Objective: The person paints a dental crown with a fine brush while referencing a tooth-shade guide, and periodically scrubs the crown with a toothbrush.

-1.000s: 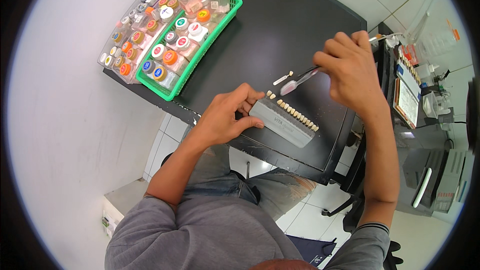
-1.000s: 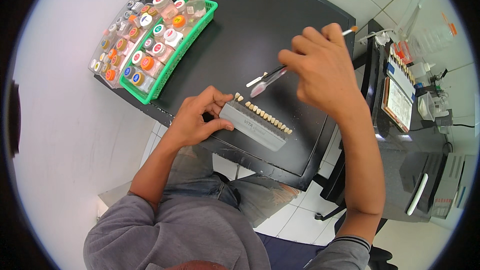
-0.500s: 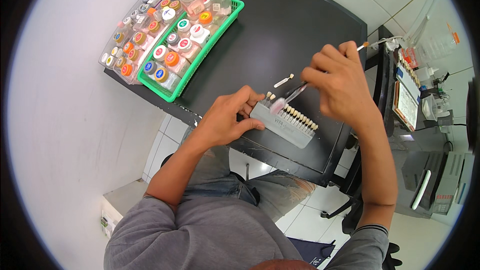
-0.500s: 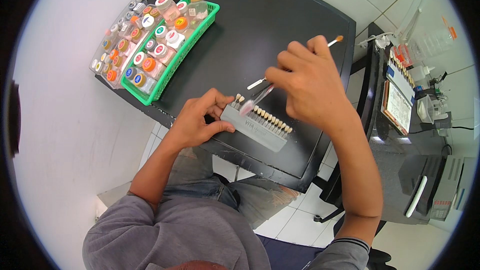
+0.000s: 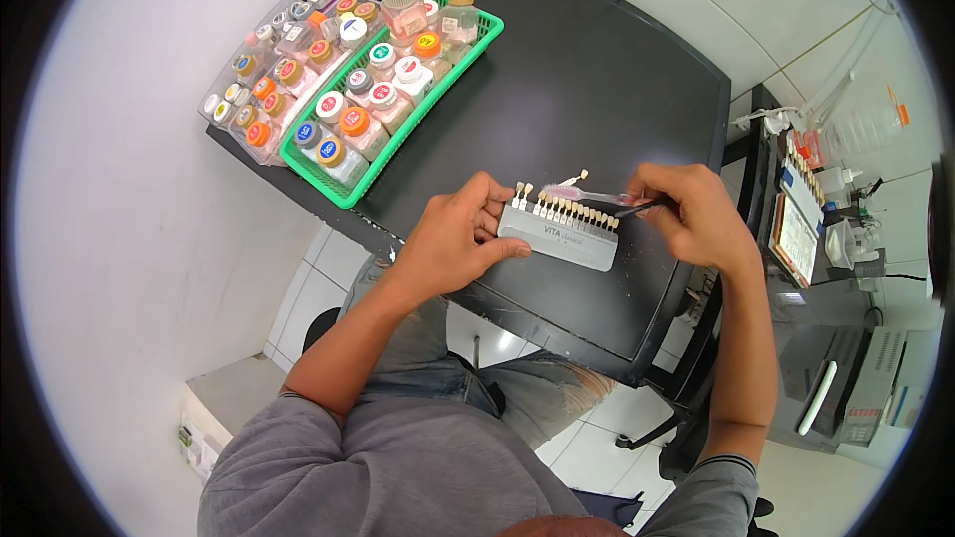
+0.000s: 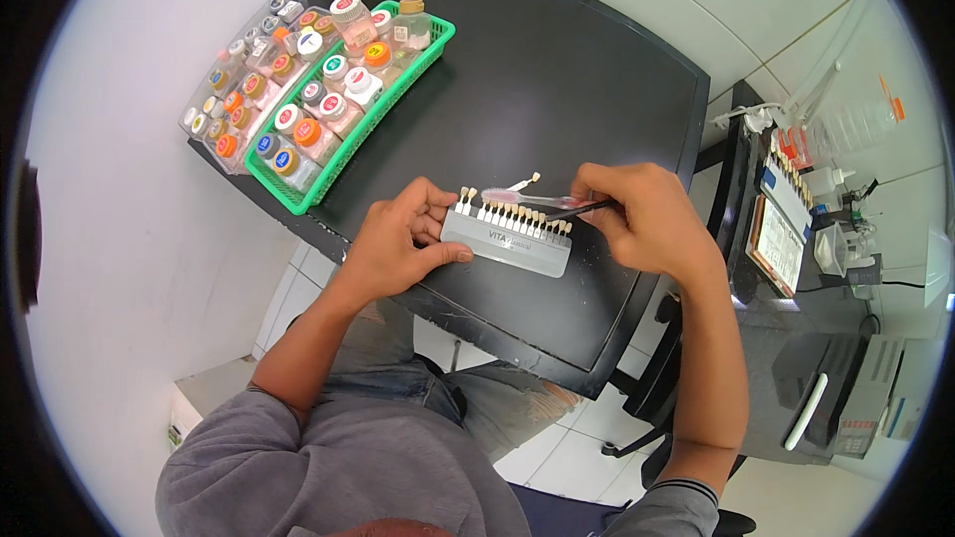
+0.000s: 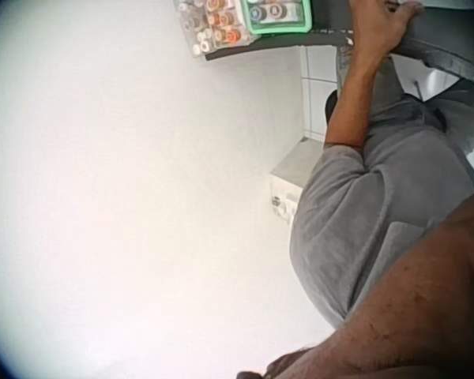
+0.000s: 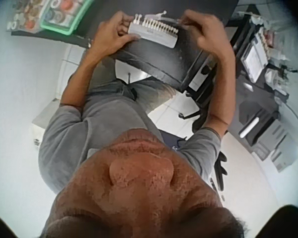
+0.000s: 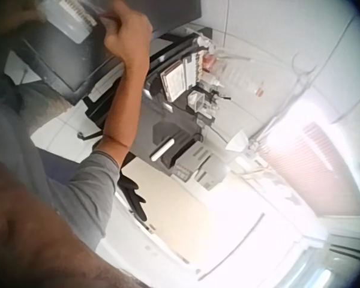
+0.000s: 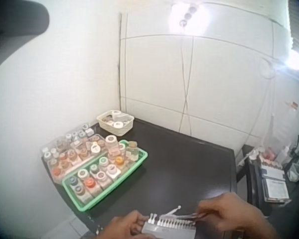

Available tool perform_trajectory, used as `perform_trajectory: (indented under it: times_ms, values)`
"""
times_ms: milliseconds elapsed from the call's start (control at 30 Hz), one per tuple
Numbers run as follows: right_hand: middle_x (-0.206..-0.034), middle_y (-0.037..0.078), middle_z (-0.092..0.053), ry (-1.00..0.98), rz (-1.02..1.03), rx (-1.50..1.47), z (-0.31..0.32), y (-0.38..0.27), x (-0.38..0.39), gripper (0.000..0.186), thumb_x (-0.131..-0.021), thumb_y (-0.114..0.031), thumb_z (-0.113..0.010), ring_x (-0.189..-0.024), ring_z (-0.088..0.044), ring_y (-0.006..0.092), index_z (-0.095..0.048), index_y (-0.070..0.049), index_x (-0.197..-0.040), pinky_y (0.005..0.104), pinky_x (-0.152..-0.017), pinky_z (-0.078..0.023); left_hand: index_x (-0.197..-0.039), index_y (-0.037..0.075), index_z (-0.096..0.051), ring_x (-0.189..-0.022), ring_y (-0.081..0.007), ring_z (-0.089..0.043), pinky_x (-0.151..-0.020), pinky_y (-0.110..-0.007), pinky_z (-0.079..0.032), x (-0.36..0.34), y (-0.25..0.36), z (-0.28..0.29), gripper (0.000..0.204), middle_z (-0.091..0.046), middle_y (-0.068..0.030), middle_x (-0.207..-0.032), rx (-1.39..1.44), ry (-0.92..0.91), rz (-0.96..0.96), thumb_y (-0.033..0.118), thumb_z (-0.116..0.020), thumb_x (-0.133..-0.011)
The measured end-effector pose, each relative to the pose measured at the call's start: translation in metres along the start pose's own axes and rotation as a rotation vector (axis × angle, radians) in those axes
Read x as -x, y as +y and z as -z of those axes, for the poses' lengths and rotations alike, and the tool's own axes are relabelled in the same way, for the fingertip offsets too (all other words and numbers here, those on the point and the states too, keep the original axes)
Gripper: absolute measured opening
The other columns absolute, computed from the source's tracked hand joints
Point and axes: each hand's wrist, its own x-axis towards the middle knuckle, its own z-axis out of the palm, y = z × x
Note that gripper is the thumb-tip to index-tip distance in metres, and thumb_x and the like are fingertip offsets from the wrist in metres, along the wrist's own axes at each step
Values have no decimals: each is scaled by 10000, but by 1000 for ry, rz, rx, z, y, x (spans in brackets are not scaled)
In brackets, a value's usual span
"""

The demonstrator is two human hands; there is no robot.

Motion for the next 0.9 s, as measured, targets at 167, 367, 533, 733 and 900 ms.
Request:
perform_trajectory:
  times_ms: [167,367,533,733,900]
  values:
    - [-802,150,-737,-85,42,-143,-9,12,-3,175,-829,-9,-759,-761,-722,390,-723,-56,-994,458,-670,-511,-1246,-74,-577,-992,-245,-848,-845,-351,-674,0,0,0,483,-827,-232,-1114,9,-4,24,66,-917,-932]
    - [-844,132,-764,-7,48,73,-18,-8,-6,173,-807,-4,-743,-829,-747,395,-710,-57,-968,487,-696,-525,-1252,-73,-582,-972,-240,-846,-843,-351,-670,0,3,1,489,-827,-218,-1089,-32,-4,21,79,-921,-932]
    - [-857,140,-769,-20,67,48,-23,0,-5,183,-794,-1,-726,-826,-742,403,-714,-63,-965,487,-705,-531,-1258,-71,-587,-966,-237,-845,-843,-354,-667,0,2,0,495,-826,-217,-1080,-27,-6,7,82,-924,-929]
    - [-828,169,-758,-49,30,3,-22,0,-6,182,-789,7,-714,-797,-730,426,-724,-53,-960,491,-690,-530,-1290,-76,-607,-955,-191,-837,-830,-320,-662,0,-1,0,526,-831,-189,-1076,-35,-5,1,76,-940,-913]
    - [-812,186,-750,-64,18,-63,-24,4,-8,185,-782,-1,-716,-787,-726,438,-729,-41,-963,491,-694,-538,-1308,-77,-616,-944,-168,-833,-822,-301,-657,0,-2,0,537,-835,-171,-1078,-36,-3,-8,76,-943,-911]
